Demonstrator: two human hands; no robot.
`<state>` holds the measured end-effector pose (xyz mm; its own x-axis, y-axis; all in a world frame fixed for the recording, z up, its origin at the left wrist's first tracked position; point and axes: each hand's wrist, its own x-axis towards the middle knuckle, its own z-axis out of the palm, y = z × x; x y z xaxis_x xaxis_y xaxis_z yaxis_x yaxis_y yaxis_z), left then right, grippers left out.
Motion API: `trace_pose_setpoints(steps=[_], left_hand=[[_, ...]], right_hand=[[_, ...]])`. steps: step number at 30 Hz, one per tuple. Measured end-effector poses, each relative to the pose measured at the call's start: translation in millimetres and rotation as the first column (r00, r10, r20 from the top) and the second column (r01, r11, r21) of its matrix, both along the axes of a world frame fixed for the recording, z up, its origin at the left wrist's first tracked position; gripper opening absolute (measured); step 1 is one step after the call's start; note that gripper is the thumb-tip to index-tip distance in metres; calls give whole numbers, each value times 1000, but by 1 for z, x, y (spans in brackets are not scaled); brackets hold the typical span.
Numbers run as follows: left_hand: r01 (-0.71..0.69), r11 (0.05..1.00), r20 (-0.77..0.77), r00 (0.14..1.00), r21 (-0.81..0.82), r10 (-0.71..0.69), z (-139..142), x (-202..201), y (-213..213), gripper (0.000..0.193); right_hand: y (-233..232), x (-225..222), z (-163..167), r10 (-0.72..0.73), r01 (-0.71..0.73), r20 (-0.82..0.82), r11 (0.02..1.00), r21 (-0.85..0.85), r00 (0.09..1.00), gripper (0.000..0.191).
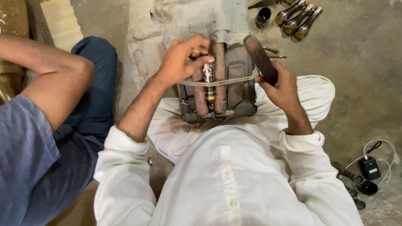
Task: The person sits cross-legged on the floor with an ornate brass vessel clamped in a leather sandbag on their lap. They hold a punch against the vessel's surface and repeatedly strike it with a wooden mallet, repositioning the punch to work the pattern around the metal.
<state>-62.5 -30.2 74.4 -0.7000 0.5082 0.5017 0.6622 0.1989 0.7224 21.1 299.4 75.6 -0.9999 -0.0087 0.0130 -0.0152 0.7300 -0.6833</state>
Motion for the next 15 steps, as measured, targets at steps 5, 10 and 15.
trace_pose_setpoints(steps=[5, 10, 15], left_hand=[[-292, 953, 368, 898, 83, 243, -19, 20, -8, 28], [-452, 785, 536, 824, 423, 186, -37, 53, -1, 35], [-533, 688, 567, 796, 492, 211, -53, 69, 9, 34]], right_hand=[[-54, -39, 0, 144, -131, 14, 933, -335, 989, 47], [-107, -83, 4, 386, -408, -361, 913, 16, 849, 55], [-101, -111, 3, 543, -566, -166, 808, -163, 823, 43]])
